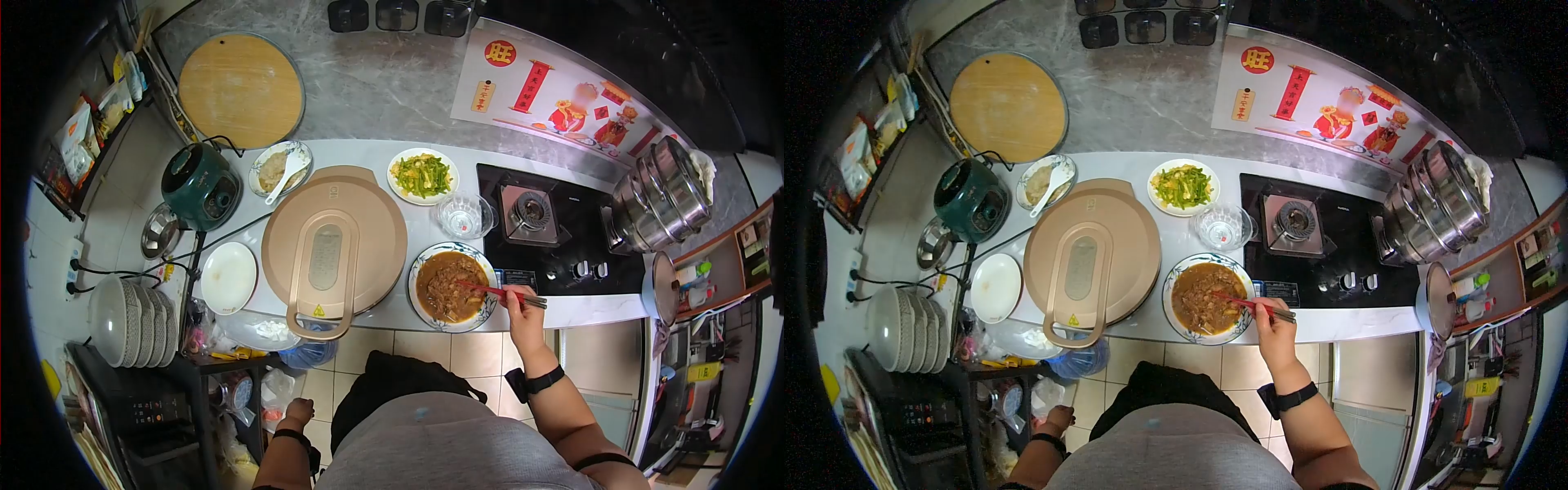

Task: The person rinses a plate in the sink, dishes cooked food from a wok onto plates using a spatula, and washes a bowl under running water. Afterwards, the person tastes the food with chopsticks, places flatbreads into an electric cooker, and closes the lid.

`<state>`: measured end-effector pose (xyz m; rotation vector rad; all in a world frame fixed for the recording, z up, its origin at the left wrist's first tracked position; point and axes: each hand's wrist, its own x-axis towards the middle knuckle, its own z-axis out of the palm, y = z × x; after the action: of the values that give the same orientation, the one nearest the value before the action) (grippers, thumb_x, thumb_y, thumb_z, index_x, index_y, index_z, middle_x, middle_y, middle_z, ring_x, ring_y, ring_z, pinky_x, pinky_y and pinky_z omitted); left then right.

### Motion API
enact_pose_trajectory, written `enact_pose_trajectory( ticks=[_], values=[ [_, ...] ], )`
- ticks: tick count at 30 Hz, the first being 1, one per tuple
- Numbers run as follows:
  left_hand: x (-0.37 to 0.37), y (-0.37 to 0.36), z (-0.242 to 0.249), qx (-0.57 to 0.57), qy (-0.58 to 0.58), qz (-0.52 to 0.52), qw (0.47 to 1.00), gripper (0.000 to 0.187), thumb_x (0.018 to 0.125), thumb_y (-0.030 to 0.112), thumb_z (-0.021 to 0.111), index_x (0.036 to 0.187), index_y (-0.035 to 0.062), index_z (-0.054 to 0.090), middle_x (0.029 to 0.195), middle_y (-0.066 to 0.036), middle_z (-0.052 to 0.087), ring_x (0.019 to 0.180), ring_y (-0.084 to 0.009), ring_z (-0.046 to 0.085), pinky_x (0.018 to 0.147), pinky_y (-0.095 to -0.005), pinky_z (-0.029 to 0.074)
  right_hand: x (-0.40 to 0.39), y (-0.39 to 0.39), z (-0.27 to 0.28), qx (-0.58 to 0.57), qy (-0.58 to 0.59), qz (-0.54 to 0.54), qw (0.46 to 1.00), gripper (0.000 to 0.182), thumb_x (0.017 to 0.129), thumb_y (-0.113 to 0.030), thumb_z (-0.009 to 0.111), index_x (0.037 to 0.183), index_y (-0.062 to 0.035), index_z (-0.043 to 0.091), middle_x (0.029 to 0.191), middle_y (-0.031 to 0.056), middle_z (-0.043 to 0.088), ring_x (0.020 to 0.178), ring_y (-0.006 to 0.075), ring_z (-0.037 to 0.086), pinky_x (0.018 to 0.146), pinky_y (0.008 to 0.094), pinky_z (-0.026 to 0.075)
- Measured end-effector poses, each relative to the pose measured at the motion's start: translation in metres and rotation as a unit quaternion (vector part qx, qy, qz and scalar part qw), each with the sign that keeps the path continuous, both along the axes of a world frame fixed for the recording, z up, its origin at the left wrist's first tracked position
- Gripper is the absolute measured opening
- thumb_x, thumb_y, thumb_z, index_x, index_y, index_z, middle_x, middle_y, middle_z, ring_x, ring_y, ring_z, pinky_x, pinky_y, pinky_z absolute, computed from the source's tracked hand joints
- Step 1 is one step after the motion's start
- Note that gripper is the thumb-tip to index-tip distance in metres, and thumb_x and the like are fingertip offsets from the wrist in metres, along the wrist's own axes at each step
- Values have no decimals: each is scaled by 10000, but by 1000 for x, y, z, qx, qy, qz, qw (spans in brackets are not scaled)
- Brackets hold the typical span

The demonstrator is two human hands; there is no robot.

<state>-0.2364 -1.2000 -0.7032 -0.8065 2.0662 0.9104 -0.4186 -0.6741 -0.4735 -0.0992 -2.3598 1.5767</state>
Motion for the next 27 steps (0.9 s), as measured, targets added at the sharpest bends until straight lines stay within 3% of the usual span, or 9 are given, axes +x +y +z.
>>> enact_pose_trajectory(
  ticks=[8,9,11,13,17,20,22,25,27],
  values=[
    [1,2,10,0,8,-10,1000,301,794,251,457,676,35,630,641,-102,643,608,-218,632,624,-361,491,-6,-15,14,-12,1,19,1000,134,899,-39,491,939,37,594,915,86,543,771,156,610,723,261,518],
    [15,-13,-23,-5,84,-82,993,299,794,251,460,687,31,632,639,-105,643,594,-220,631,619,-364,494,-6,-15,13,-12,1,21,1000,134,899,-39,491,939,37,594,915,86,543,771,156,610,723,261,518],
    [17,-9,-16,-10,157,-155,975,297,794,251,463,698,27,633,637,-107,643,579,-221,631,615,-367,497,-3,-16,13,49,-8,25,998,127,896,-35,493,931,32,596,890,83,549,766,152,612,696,252,514],
    [14,1,-4,6,1,37,999,266,793,240,484,714,38,639,691,-110,656,647,-239,642,638,-382,503,-2,-22,14,55,-8,34,998,125,894,-32,494,929,29,598,875,82,553,759,147,610,683,251,509],
    [19,-8,-21,-1,-1,13,1000,252,795,235,486,717,53,643,721,-109,660,698,-251,642,662,-390,502,-1,-34,14,48,11,44,998,106,865,-32,530,920,0,615,825,94,582,704,160,600,632,260,485],
    [26,-18,-35,-4,124,-133,983,279,800,241,466,692,52,641,737,-107,661,732,-252,639,678,-385,498,5,-33,31,104,26,62,992,103,859,-24,533,908,-4,621,819,102,589,699,172,601,626,263,486],
    [24,-16,-30,-11,24,-76,997,231,792,230,503,732,49,633,764,-107,661,750,-261,637,687,-387,500,8,-26,33,143,31,78,986,112,870,-11,511,906,8,615,838,103,578,709,168,602,641,257,498],
    [22,-13,-27,4,-13,-6,1000,148,769,198,568,783,60,621,829,-111,656,814,-281,627,705,-399,502,11,-12,25,108,-7,25,994,111,873,-16,509,892,24,611,823,99,581,718,162,604,653,253,507],
    [32,-23,-42,7,28,-59,998,129,761,184,585,801,66,617,835,-113,654,819,-287,625,706,-403,503,13,-8,27,88,1,-1,996,102,863,-28,527,884,11,620,793,96,584,691,169,599,630,251,489]
  ],
)
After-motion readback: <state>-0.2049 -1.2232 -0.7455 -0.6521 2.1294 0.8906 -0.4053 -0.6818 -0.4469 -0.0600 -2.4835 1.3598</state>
